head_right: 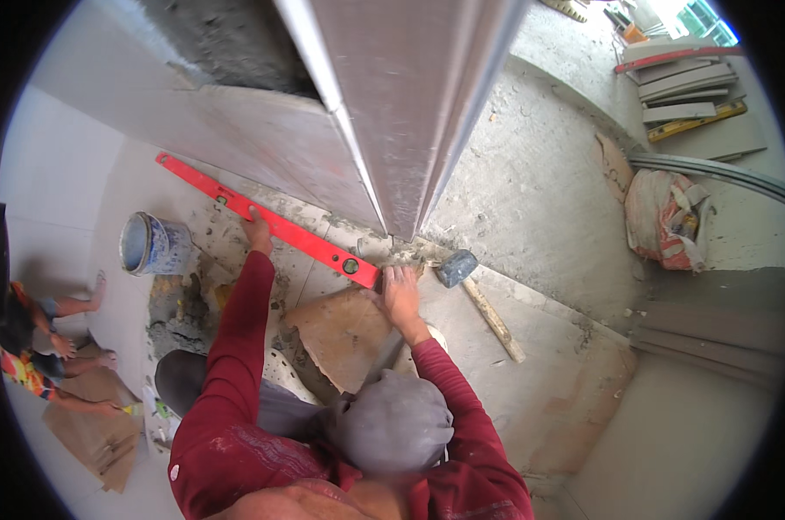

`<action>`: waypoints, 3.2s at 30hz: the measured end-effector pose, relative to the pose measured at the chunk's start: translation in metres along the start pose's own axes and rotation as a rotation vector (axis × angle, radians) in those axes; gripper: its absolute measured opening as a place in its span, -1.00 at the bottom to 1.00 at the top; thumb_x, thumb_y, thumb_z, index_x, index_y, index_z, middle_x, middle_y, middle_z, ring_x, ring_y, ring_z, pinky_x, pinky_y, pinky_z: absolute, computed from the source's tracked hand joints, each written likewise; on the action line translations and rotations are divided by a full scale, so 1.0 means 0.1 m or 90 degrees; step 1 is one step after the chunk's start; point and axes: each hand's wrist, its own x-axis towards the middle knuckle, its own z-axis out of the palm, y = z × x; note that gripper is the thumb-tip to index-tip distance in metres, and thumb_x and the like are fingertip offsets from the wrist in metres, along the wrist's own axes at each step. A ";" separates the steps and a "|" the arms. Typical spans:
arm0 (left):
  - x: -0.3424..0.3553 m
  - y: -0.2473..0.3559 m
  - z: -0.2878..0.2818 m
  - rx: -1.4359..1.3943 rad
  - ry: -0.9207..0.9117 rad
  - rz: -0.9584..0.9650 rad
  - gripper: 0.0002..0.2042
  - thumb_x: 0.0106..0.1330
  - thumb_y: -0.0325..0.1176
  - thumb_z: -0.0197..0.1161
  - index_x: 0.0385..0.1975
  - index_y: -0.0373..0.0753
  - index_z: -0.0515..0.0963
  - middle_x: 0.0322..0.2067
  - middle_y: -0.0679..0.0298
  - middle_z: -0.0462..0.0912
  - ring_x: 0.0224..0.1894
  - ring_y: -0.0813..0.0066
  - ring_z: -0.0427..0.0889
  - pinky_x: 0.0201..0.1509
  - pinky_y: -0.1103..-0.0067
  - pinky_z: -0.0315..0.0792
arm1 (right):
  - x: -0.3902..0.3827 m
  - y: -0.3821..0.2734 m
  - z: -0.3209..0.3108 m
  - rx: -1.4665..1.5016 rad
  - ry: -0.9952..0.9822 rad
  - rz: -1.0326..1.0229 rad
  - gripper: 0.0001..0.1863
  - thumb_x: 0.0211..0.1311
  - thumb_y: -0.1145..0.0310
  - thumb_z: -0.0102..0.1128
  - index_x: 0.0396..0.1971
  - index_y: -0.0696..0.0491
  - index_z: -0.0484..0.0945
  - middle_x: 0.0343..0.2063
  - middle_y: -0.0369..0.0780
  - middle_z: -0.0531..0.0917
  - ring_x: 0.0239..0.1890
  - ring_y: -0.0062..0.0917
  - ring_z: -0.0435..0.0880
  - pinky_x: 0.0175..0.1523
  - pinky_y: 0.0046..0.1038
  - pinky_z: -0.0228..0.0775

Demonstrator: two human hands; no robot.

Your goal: The person installs floor tiles by applying cement, placing tiles, and using a level and hammer to ensure alignment. They also clean the tile surface with a sponge and water.

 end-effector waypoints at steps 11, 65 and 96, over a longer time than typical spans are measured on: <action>0.09 0.14 -0.27 0.237 -0.104 -0.048 -0.49 0.48 -0.05 0.25 0.13 -0.42 0.49 -0.03 -0.07 0.71 0.01 -0.03 0.69 0.10 0.26 0.51 | 0.10 -0.07 -0.12 0.053 -0.017 0.008 -0.46 0.31 -0.06 0.29 -0.12 0.20 0.65 -0.22 0.01 0.67 -0.07 -0.05 0.58 0.10 -0.10 0.38; 0.05 0.56 -0.12 -0.198 -0.232 -0.258 -0.71 0.52 -0.13 0.22 0.06 -0.16 0.50 -0.15 0.22 0.69 -0.19 0.28 0.72 -0.07 0.24 0.68 | 0.34 0.16 -0.40 0.009 0.108 0.007 -0.33 0.12 -0.21 0.39 -0.22 0.20 0.58 -0.35 -0.05 0.68 -0.27 -0.18 0.72 -0.22 -0.24 0.58; -2.60 4.33 -0.31 0.074 -0.083 1.048 -0.57 0.18 -0.31 0.48 0.04 -0.30 0.59 -0.06 0.22 0.58 -0.02 0.22 0.48 0.06 0.40 0.36 | 0.59 0.46 0.26 -0.014 0.254 0.074 -0.76 0.40 0.18 0.23 -0.31 0.05 0.66 -0.51 -0.09 0.68 -0.45 -0.14 0.71 -0.34 -0.15 0.55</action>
